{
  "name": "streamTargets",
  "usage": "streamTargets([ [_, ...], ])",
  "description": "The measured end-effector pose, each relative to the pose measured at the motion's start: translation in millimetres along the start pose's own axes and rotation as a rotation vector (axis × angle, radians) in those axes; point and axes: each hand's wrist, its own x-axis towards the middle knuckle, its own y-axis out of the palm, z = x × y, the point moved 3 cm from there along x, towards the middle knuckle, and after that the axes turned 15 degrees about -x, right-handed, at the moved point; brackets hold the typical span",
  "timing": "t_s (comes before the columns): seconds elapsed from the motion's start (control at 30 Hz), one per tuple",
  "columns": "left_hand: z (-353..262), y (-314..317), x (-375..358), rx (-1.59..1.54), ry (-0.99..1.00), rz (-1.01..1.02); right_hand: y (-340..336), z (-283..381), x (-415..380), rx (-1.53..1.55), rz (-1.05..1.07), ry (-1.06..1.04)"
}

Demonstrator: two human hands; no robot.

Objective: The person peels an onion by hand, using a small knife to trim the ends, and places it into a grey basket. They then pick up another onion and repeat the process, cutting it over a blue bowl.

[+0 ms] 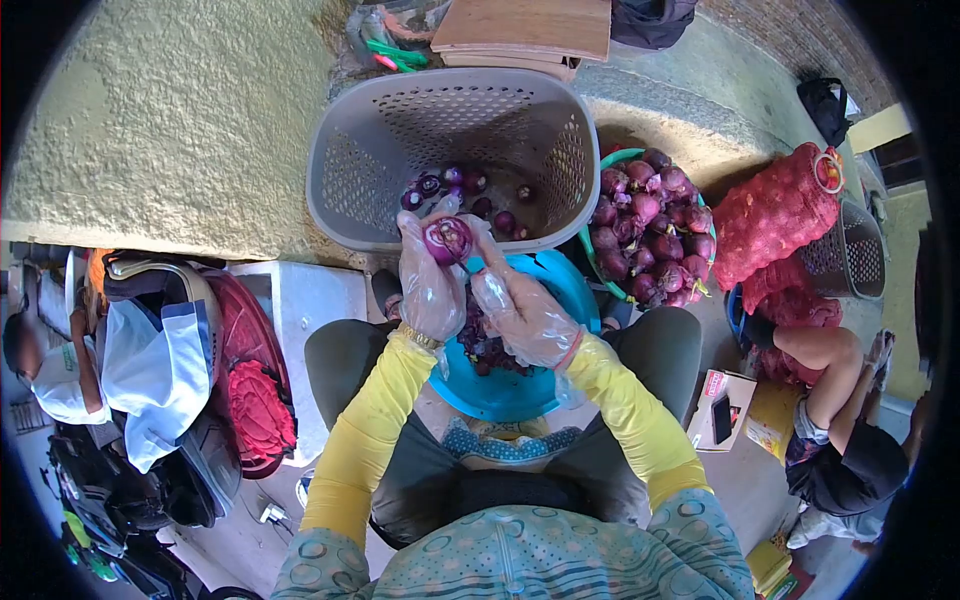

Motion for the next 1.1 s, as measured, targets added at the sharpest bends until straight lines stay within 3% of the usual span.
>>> streamTargets([
  [0.1, -9.1, 1.9, 1.0, 0.012, -0.015, 0.000, -12.9, 1.6, -4.7, -0.175, 0.061, -0.004],
  [0.17, -10.8, 3.8, 0.8, 0.007, -0.056, 0.023, -25.4, 18.4, -3.2, -0.467, -0.040, -0.246],
  [0.27, -10.5, 0.0, -1.2, 0.214, 0.022, 0.147, -31.6, 24.2, -2.4, -0.559, -0.055, -0.208],
  [0.37, -7.9, -0.5, 3.0, 0.010, -0.068, 0.006, -30.6, 23.9, -1.1, -0.576, -0.022, -0.201],
  [0.6, -7.1, 6.3, -0.3, 0.036, -0.059, -0.005, -26.1, 17.9, 4.0, -0.573, -0.006, -0.177],
  [0.77, -10.6, 8.5, -4.1, 0.046, -0.101, 0.036, -21.6, 13.8, 5.6, -0.493, -0.047, -0.296],
  [1.1, -7.6, 6.5, -1.8, 0.016, -0.038, 0.047, -22.3, 15.1, 6.6, -0.477, -0.075, -0.327],
])
